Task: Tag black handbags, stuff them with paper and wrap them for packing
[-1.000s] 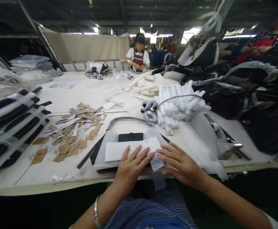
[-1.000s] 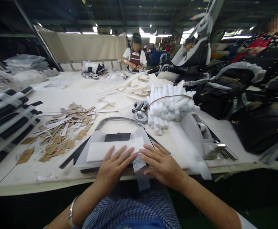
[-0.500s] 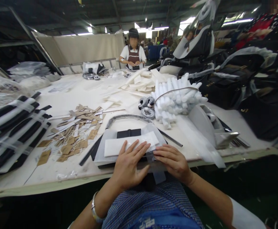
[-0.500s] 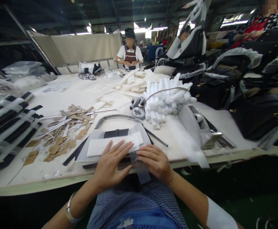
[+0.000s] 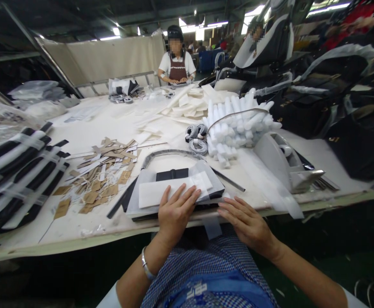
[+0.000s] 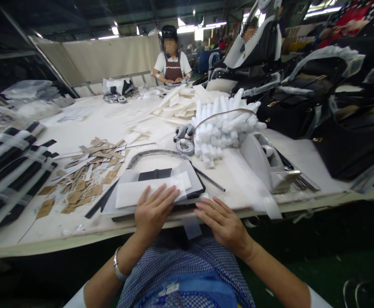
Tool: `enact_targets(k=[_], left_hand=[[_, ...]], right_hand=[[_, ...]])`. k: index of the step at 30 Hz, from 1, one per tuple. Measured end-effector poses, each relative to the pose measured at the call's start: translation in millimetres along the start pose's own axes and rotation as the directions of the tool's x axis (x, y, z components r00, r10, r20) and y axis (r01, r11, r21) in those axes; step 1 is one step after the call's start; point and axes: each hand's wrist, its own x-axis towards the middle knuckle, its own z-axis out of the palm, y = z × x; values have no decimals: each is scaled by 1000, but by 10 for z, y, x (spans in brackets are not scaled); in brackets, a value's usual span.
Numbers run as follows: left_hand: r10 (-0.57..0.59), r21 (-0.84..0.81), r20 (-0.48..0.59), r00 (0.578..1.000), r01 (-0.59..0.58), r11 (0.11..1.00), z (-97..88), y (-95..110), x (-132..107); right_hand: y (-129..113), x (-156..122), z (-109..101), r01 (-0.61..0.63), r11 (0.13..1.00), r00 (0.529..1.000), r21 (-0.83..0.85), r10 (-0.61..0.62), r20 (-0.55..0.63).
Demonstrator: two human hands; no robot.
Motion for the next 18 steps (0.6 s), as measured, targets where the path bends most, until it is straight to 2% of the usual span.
enact_targets(k=[2, 4, 10, 14, 18], left_hand=[[-1, 5, 8, 1000, 1, 1000, 2, -1, -5], [1, 14, 10, 1000, -1, 1000, 10, -1, -11], [14, 42, -3, 1000, -14, 999, 17, 16, -15], [2, 71, -25, 1000, -1, 997, 30, 38, -17], [-2, 78, -45, 999, 6, 997, 68, 43, -33]], right_hand=[[-40, -120, 48, -3, 999, 997, -39, 6, 81], [-78, -161, 142, 19, 999, 994, -44, -15, 107], [-118, 47, 352, 120, 990, 992, 73, -117, -43], [-210, 151, 344, 90, 976, 993, 197, -72, -96], [-403, 98, 299, 37, 968, 996, 246, -16, -87]])
